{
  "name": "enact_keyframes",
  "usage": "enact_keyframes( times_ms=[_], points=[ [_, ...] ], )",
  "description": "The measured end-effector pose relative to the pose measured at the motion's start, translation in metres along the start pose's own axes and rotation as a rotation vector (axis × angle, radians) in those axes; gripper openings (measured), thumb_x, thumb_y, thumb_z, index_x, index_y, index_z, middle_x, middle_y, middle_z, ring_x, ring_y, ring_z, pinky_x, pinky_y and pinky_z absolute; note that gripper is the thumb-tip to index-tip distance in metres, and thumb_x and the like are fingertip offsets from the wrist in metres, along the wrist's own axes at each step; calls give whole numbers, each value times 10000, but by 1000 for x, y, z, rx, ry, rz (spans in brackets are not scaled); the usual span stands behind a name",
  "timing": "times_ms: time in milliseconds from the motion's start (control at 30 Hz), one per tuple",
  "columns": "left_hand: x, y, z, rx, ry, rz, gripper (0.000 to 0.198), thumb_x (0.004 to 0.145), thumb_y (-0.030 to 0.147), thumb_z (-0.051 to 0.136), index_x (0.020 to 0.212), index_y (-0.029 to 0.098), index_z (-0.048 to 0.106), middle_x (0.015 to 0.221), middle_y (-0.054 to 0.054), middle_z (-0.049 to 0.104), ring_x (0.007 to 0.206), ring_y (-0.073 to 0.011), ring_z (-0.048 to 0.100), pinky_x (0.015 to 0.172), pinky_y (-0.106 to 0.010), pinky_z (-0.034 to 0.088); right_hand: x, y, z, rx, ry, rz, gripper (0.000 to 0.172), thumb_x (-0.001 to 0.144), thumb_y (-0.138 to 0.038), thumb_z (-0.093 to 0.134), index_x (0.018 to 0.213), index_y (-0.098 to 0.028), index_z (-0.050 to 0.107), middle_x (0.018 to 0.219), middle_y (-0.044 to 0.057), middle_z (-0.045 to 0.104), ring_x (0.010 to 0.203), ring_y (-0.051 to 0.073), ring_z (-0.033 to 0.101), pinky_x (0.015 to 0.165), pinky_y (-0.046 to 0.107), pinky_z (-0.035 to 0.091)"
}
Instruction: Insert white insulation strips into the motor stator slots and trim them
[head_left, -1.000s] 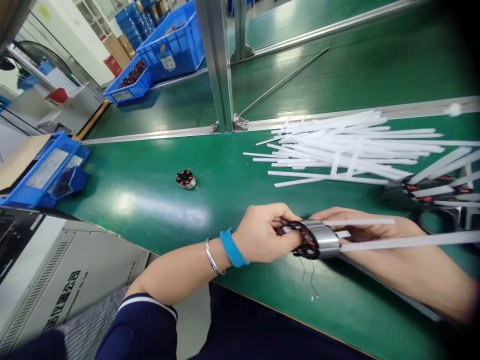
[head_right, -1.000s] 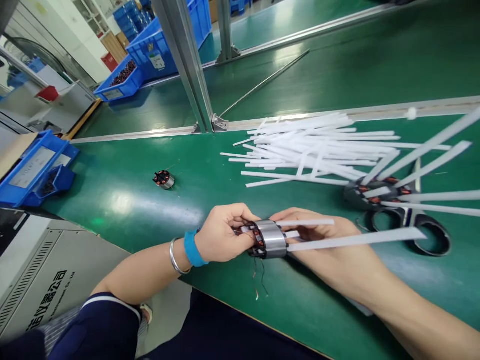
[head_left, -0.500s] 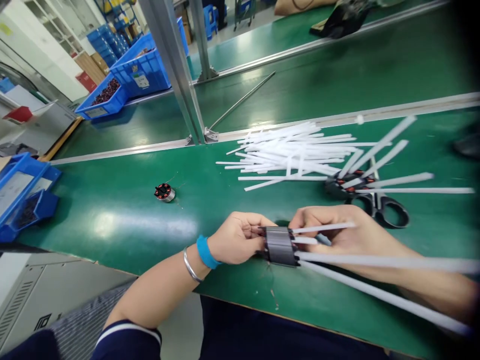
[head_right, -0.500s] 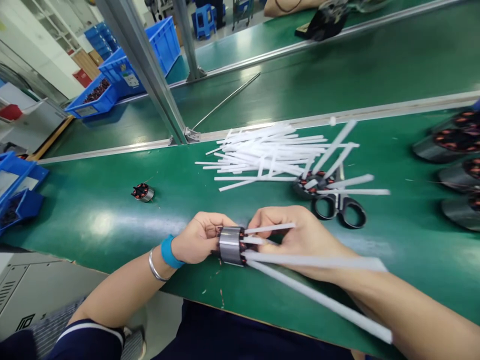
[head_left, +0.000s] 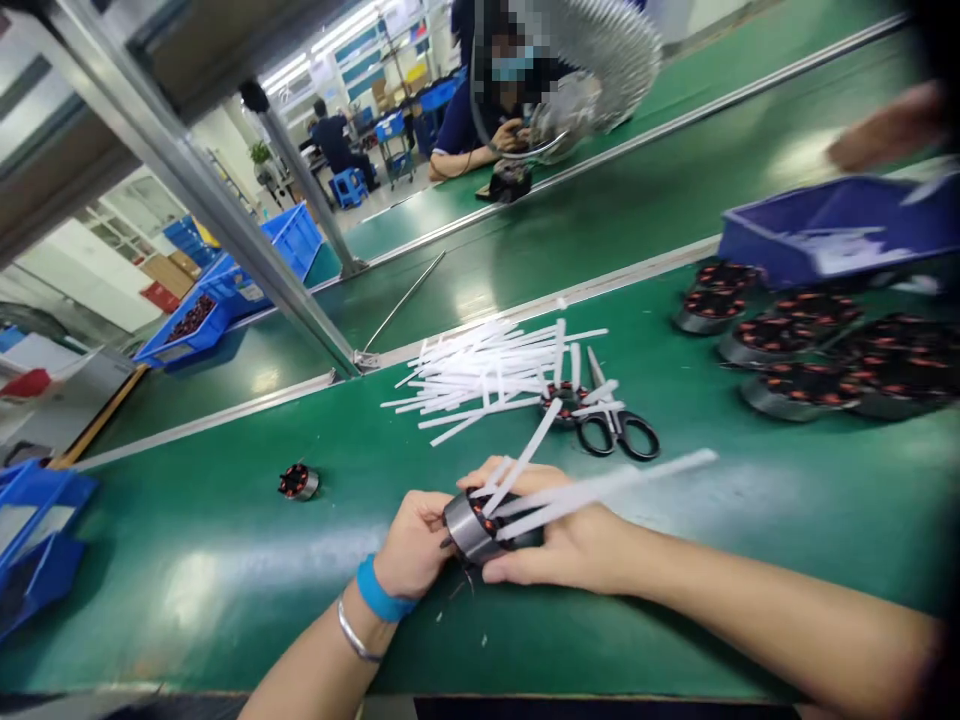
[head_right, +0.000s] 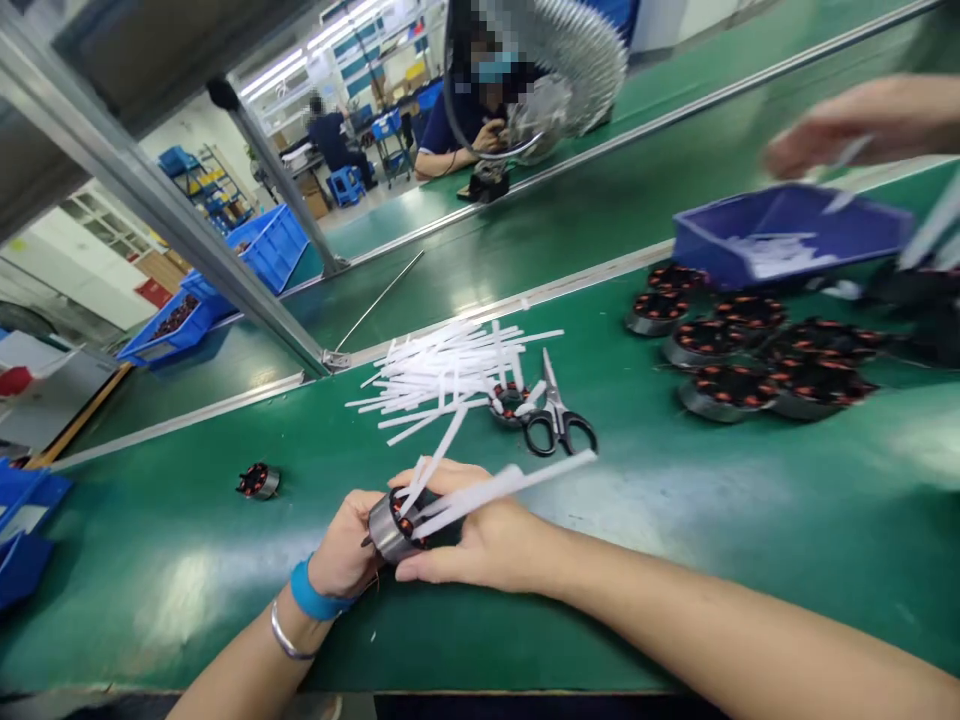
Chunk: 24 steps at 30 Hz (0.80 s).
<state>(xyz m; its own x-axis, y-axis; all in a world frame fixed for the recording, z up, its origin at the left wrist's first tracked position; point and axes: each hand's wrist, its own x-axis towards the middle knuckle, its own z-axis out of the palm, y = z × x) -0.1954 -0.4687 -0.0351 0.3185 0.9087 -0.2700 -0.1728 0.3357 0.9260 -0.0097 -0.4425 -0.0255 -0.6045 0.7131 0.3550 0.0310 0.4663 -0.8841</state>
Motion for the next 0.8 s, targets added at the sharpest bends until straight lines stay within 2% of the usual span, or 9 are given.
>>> enact_keyframes(
  times_ms=[100,167,267,367,467,567,667,800],
  points=[
    [-1,0,-5,28,-121,5,396,574,450,845,664,88,711,558,-27,622,507,-72,528,517,-182,440,2,-3,-7,-55,14,-11,473,643,-381,800,1028,-172,619,900,16,663,805,148,640,733,247,525],
    [-1,4,-8,82,-141,9,436,630,479,806,827,98,731,646,-64,677,559,-119,609,566,-223,495,2,-5,-18,-164,27,16,453,618,-344,810,995,-181,618,875,-6,662,773,130,640,705,219,519],
    [1,9,-12,196,43,74,470,676,408,796,1042,132,689,893,-121,733,672,-153,680,650,-260,540,3,-2,-34,-416,79,110,308,631,-300,775,888,-191,645,844,5,649,777,155,633,716,253,509],
    [4,11,-14,268,198,140,492,673,416,790,1047,120,666,974,-154,726,658,-147,679,629,-260,543,6,5,-44,-689,157,271,236,659,-266,728,863,-168,660,883,78,650,824,234,638,722,331,500],
    [5,10,-13,309,254,158,516,651,399,797,1049,106,646,973,-154,720,663,-136,670,639,-254,540,2,4,-53,-856,166,373,316,644,-299,746,916,-165,658,933,107,673,843,276,650,695,349,496],
    [4,8,-12,367,296,177,514,653,333,791,1086,112,622,1038,-145,699,686,-105,644,644,-230,524,-17,-5,-71,-934,164,394,450,654,-417,748,1021,-179,637,926,83,695,796,265,659,681,354,493],
    [3,7,-9,485,340,219,508,676,282,762,1129,125,592,1123,-144,656,721,-94,619,631,-220,510,-41,-5,-93,-1086,236,462,349,807,-489,588,997,-197,619,853,58,698,741,254,662,611,345,466],
    [9,13,7,742,311,266,654,616,327,799,1200,163,556,1169,-126,601,777,-122,599,586,-225,483,-51,10,-99,-1279,264,579,252,878,-388,514,967,-169,602,908,99,692,691,262,659,482,313,355]
  ],
)
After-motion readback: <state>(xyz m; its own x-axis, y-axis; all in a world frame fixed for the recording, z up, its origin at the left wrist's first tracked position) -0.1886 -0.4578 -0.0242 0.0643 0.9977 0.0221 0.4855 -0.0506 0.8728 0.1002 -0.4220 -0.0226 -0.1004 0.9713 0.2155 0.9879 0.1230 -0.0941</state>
